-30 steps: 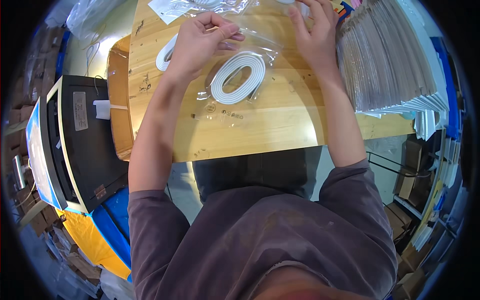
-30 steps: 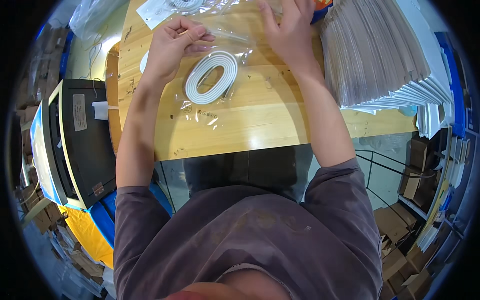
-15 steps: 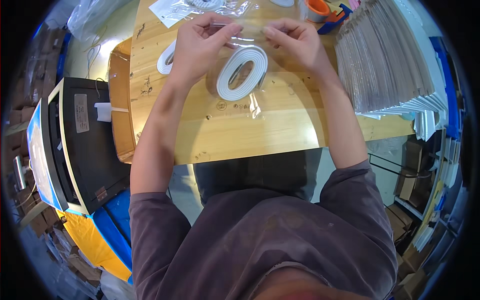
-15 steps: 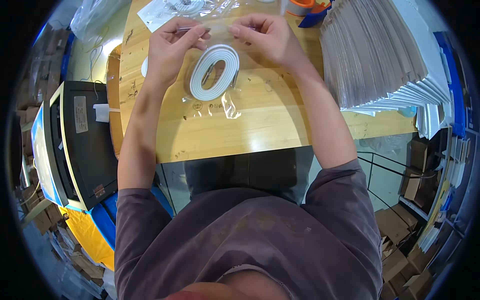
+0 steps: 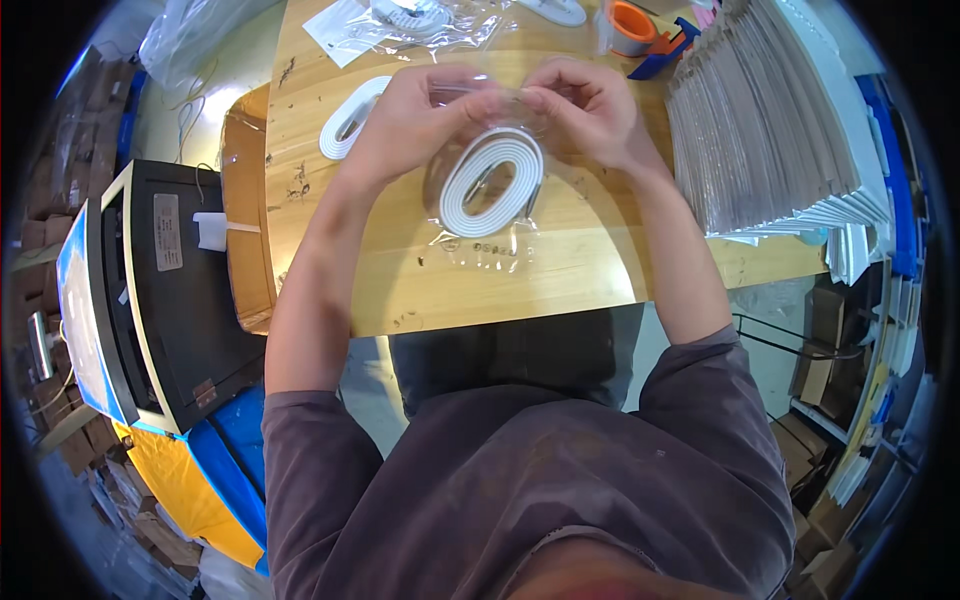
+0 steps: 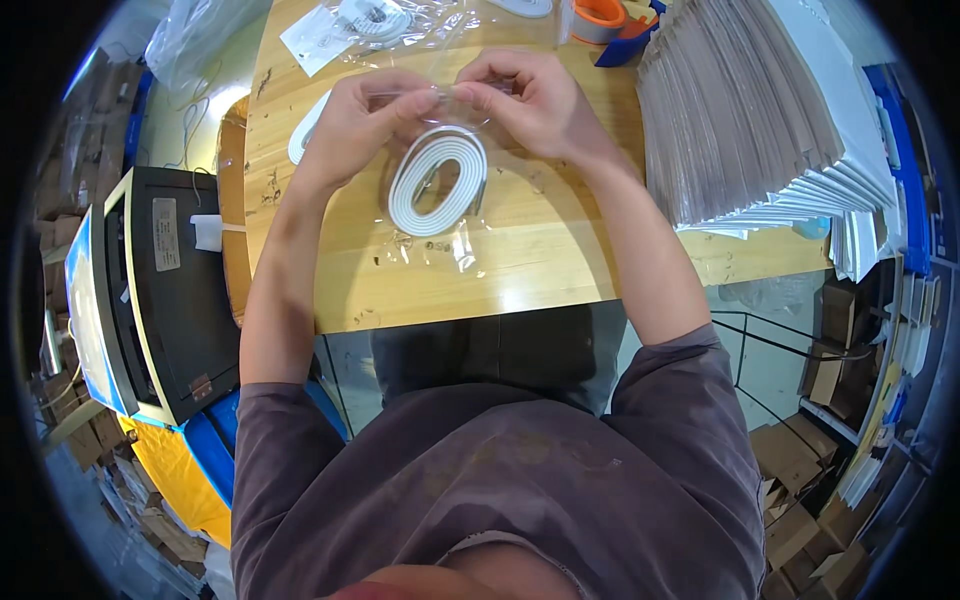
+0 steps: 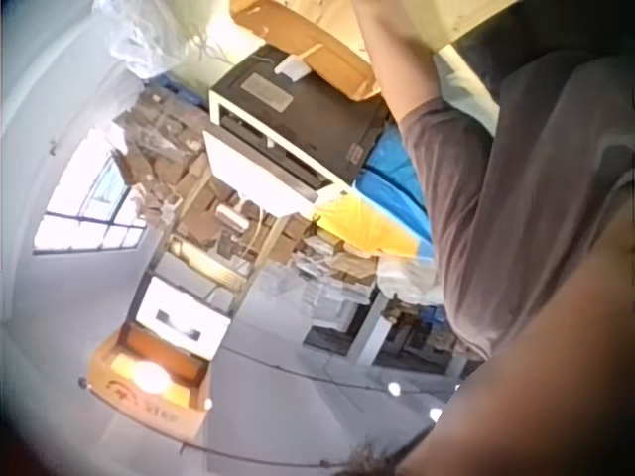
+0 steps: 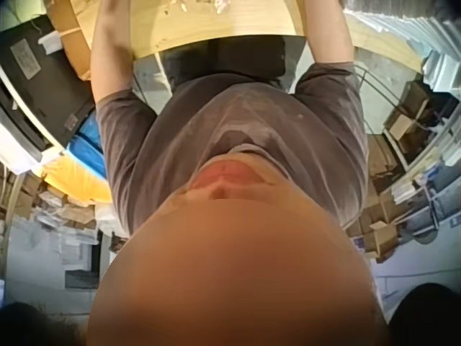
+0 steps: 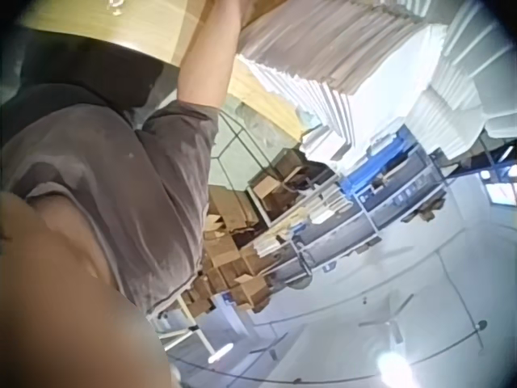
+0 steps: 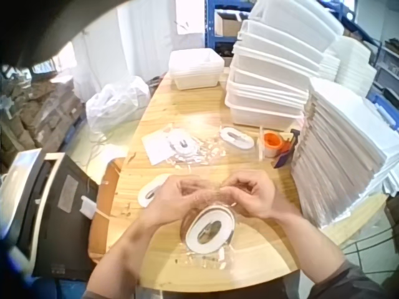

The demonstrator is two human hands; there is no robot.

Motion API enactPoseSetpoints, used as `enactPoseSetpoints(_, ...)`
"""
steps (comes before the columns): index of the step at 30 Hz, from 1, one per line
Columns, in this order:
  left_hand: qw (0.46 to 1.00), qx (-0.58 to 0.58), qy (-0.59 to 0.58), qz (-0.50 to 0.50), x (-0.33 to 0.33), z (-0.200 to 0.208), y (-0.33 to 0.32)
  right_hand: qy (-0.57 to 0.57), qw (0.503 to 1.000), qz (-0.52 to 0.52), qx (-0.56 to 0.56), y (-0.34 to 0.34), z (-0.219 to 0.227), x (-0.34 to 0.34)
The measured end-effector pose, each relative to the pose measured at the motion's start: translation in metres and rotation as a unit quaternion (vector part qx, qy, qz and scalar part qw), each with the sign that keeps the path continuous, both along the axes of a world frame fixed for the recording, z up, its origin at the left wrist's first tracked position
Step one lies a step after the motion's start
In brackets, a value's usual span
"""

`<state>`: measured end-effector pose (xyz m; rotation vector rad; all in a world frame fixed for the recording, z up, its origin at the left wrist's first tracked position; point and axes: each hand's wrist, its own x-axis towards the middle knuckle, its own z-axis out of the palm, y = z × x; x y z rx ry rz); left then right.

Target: Packaging rolls of white material into plastic bags and placing them into padded envelopes.

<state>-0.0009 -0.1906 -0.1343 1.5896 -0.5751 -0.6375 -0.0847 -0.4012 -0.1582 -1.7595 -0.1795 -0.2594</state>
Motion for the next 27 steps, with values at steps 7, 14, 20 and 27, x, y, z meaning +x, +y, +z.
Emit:
enactPoseSetpoints(7, 1.000, 0.006, -0.006, -0.008, 0.017, -0.010, 0.013, 0.058, 0.998, 0.030, -0.013, -0.007, 0.008, 0.000)
enactPoseSetpoints(14, 0.926, 0.121, -0.321, 0.156, 0.063, -0.033, 0.053, 0.009, 0.945, -0.091, 0.314, -0.006, 0.014, 0.015)
enactPoseSetpoints(20, 0.867, 0.336, -0.355, 0.100, 0.054, -0.032, 0.051, 0.027, 0.971, -0.181, 0.154, -0.012, -0.005, 0.016)
enactPoseSetpoints(27, 0.889, 0.383, -0.229, 0.102, 0.057, -0.017, 0.046, -0.008, 0.781, -0.309, -0.542, -0.033, -0.032, 0.011)
